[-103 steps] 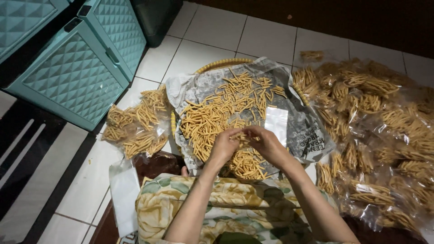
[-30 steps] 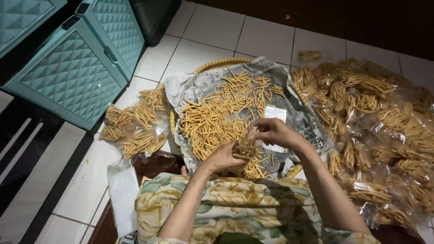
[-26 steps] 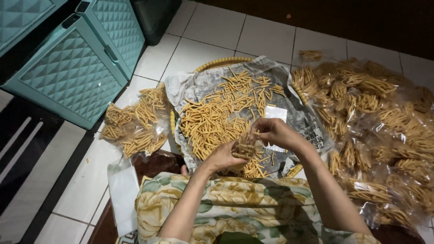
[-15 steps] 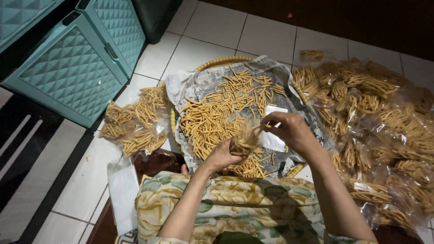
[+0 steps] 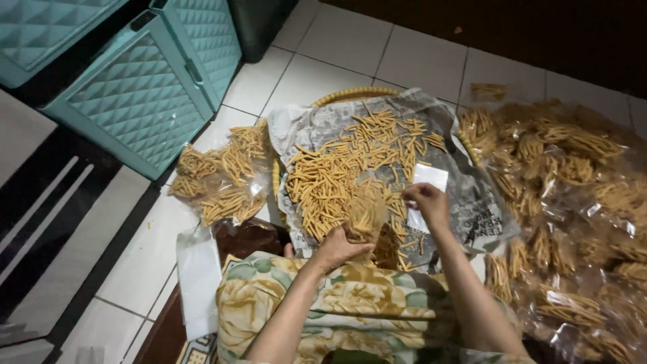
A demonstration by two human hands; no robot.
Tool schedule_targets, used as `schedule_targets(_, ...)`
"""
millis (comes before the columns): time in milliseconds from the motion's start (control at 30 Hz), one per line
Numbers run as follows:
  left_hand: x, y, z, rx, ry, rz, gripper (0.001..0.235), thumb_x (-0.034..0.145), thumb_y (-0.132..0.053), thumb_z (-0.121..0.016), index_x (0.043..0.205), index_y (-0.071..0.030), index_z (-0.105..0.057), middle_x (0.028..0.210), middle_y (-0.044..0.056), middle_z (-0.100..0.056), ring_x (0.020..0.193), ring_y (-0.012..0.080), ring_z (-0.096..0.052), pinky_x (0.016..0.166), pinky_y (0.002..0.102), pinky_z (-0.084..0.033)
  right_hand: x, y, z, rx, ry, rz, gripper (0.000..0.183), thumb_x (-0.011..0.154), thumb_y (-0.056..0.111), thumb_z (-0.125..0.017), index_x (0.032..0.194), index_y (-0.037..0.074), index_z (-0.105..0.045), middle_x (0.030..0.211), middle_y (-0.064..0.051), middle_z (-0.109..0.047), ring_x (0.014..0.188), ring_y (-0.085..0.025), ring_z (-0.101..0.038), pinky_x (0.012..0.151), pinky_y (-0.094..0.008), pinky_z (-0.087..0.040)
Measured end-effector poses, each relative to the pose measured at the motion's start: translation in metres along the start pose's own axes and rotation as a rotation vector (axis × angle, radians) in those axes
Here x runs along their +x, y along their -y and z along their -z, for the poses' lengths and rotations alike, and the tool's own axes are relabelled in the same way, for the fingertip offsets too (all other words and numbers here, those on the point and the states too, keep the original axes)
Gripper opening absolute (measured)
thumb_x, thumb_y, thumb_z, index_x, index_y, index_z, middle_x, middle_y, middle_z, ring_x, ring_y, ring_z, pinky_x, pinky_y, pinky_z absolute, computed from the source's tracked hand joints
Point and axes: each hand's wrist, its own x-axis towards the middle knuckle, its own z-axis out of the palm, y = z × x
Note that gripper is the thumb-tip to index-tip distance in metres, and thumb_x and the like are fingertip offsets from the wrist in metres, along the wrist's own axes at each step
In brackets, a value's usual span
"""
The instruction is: The person sits on the floor and repeatedly picks up small yellow snack sticks from a woven basket lined with newspaper. They separate and bundle the sticks by hand, then place the bundles into clear plastic bags positioned to the left and right of the basket.
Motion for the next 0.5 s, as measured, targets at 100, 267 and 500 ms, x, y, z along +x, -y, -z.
schedule_targets(100, -0.018, -0.027, 0.014, -0.012, -0.032, -0.034, 0.058, 0.068, -0.046, -0.089, 0.094, 0.001, -0.067, 0.101, 0.023, -0.074, 0.112, 0.0396, -0.068, 0.094, 0.051, -0.053, -0.006, 0.013, -0.048, 0.137, 0.078, -0.111, 0.023, 0.079, 0.007, -0.085, 0.094, -0.001, -0.071, 0.087, -0.012, -0.069, 0.082, -0.028, -0.075, 0.074, -0.044, -0.065)
schedule_targets(267, 0.009, 0.005, 0.021, -0.207, -0.135, -0.071, 0.055, 0.07, -0.039, -0.093, 0.104, -0.002, -0.071, 0.102, 0.017, -0.077, 0.104, 0.0265, -0.074, 0.088, 0.043, -0.058, -0.033, 0.096, -0.077, 0.307, 0.318, -0.17, 0.077, 0.09, 0.021, -0.078, 0.153, 0.002, -0.039, 0.146, -0.031, -0.042, 0.137, -0.049, -0.046, 0.106, -0.06, -0.044)
schedule_targets(500, 0.004, -0.009, 0.081, -0.257, -0.534, -0.28, 0.055, 0.085, -0.038, -0.082, 0.117, 0.005, -0.071, 0.1, 0.025, -0.077, 0.096, 0.0339, -0.075, 0.079, 0.047, -0.061, 0.087, -0.16, 0.066, -0.581, -0.021, -0.133, 0.072, 0.093, 0.031, -0.077, 0.151, 0.001, -0.046, 0.14, -0.036, -0.052, 0.129, -0.049, -0.053, 0.096, -0.063, -0.052)
